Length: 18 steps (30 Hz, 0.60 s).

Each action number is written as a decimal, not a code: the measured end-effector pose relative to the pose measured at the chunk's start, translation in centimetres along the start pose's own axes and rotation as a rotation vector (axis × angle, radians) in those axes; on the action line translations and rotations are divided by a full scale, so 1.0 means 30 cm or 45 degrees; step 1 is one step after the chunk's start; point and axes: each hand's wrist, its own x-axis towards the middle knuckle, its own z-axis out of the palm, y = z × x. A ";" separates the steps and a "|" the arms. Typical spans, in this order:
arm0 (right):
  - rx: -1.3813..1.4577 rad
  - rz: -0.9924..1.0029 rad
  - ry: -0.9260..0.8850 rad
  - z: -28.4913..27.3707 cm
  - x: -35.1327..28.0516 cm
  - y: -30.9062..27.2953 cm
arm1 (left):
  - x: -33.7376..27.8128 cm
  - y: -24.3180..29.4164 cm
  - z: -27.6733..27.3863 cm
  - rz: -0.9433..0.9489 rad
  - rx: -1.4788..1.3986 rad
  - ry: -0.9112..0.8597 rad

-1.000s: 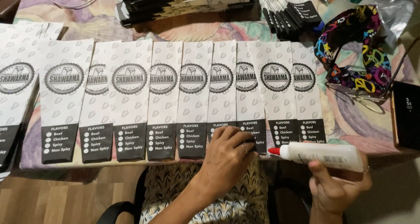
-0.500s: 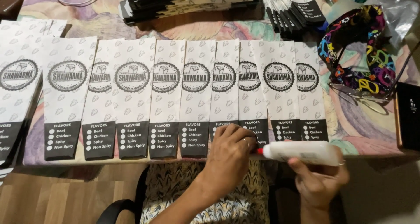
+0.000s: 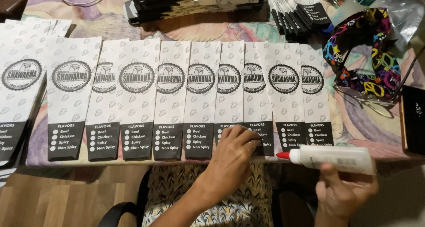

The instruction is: Applying glue to the edges of paper bags and folding them to complete the assembly.

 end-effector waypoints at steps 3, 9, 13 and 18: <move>0.019 -0.076 0.006 -0.011 -0.012 0.007 | -0.012 0.005 -0.028 0.047 0.021 0.049; -0.006 -0.356 -0.167 -0.007 -0.066 0.086 | -0.092 -0.068 -0.134 -0.023 0.081 0.300; -0.011 -0.110 -0.212 0.081 -0.109 0.038 | -0.127 -0.104 -0.144 -0.030 0.022 0.096; -0.317 0.006 -0.373 0.213 -0.168 -0.126 | -0.135 -0.100 -0.149 0.026 -0.059 0.170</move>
